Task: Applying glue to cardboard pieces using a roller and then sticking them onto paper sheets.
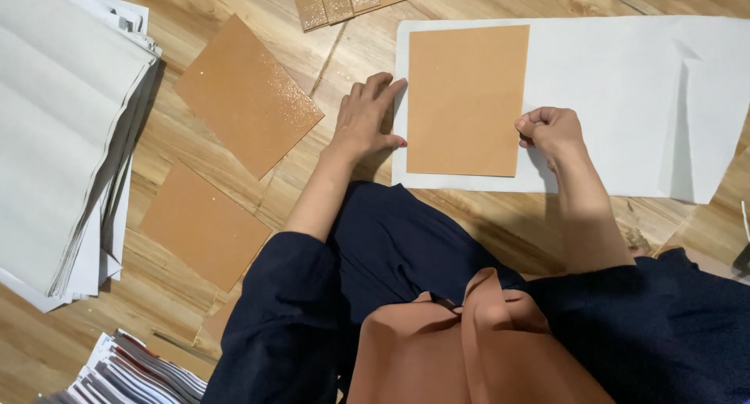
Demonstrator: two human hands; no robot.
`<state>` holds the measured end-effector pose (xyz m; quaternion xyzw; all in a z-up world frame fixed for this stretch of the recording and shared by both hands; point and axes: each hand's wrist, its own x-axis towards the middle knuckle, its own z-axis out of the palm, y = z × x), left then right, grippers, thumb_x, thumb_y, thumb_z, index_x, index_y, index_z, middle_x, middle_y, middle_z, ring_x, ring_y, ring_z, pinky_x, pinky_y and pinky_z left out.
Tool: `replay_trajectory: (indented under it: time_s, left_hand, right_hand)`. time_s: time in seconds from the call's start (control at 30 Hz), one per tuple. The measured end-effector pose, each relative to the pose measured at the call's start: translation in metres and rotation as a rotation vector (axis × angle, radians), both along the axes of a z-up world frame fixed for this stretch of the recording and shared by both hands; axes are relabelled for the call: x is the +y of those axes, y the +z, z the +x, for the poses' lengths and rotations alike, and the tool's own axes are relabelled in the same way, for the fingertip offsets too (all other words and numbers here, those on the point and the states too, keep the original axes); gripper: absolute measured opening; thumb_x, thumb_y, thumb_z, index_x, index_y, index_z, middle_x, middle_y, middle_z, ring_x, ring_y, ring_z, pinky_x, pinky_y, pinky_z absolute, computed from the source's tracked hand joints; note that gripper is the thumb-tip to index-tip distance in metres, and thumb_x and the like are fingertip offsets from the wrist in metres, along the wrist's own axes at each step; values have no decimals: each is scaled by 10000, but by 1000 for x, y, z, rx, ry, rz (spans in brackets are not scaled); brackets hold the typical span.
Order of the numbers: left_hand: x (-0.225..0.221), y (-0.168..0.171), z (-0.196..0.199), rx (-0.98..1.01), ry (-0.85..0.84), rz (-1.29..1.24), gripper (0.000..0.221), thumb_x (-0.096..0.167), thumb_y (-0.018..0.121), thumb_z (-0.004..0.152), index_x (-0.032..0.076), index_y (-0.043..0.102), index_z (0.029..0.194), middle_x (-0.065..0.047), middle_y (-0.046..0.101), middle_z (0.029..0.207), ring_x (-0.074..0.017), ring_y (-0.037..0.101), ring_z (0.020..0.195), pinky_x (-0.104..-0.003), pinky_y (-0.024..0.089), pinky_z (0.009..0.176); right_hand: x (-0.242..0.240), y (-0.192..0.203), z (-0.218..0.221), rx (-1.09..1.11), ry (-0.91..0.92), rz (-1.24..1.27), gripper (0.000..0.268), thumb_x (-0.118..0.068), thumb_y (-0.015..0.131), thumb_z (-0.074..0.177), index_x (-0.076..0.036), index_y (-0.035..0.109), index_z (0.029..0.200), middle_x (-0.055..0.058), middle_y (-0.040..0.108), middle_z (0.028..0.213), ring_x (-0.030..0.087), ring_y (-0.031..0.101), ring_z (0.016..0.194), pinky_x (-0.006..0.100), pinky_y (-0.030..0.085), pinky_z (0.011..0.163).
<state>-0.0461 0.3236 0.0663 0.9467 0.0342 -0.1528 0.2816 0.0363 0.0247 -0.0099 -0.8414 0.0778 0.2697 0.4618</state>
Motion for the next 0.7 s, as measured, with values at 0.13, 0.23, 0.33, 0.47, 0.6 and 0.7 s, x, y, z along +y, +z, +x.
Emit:
replay_trajectory:
  time_s: [0.13, 0.23, 0.33, 0.47, 0.6, 0.7]
  left_hand:
    - [-7, 6, 3, 46, -67, 154, 945, 333, 851, 561, 197, 366, 1361, -70, 299, 1353, -261, 384, 1096, -372, 368, 879]
    - [-11, 11, 4, 78, -88, 209, 990, 388, 849, 551, 215, 332, 1377, -71, 282, 1358, -258, 376, 1104, -383, 368, 887]
    - [-15, 12, 4, 100, -97, 252, 1022, 436, 848, 537, 228, 314, 1384, -71, 269, 1359, -258, 369, 1106, -400, 366, 897]
    - [-14, 6, 5, 108, -116, 288, 1063, 497, 839, 511, 237, 297, 1387, -66, 239, 1363, -260, 360, 1106, -421, 371, 897]
    - [-16, 11, 5, 121, -122, 299, 1069, 519, 836, 502, 240, 300, 1384, -72, 242, 1361, -261, 362, 1107, -430, 374, 900]
    - [-17, 11, 4, 125, -130, 313, 1075, 523, 835, 499, 242, 296, 1385, -77, 244, 1366, -266, 364, 1112, -439, 371, 900]
  right_hand:
    - [0, 0, 1, -1, -16, 7, 71, -49, 599, 804, 14, 627, 821, 136, 575, 644, 181, 610, 570, 241, 468, 592]
    - [3, 8, 0, -11, -28, 15, 78, -38, 609, 784, 30, 626, 819, 154, 577, 644, 182, 610, 554, 246, 483, 582]
    - [3, 15, -1, -11, -20, 4, 81, -35, 610, 775, 33, 626, 814, 155, 577, 642, 178, 609, 548, 245, 485, 572]
    - [4, 15, 0, -27, 12, -8, 62, -17, 604, 767, 28, 629, 802, 158, 582, 638, 180, 614, 548, 239, 479, 555]
    - [4, 17, 2, -25, 10, -11, 52, 3, 598, 743, 13, 635, 778, 137, 573, 608, 178, 611, 523, 231, 484, 528]
    - [2, 17, 0, -39, 17, -16, 60, 16, 599, 739, 26, 631, 788, 155, 568, 607, 186, 606, 517, 244, 485, 525]
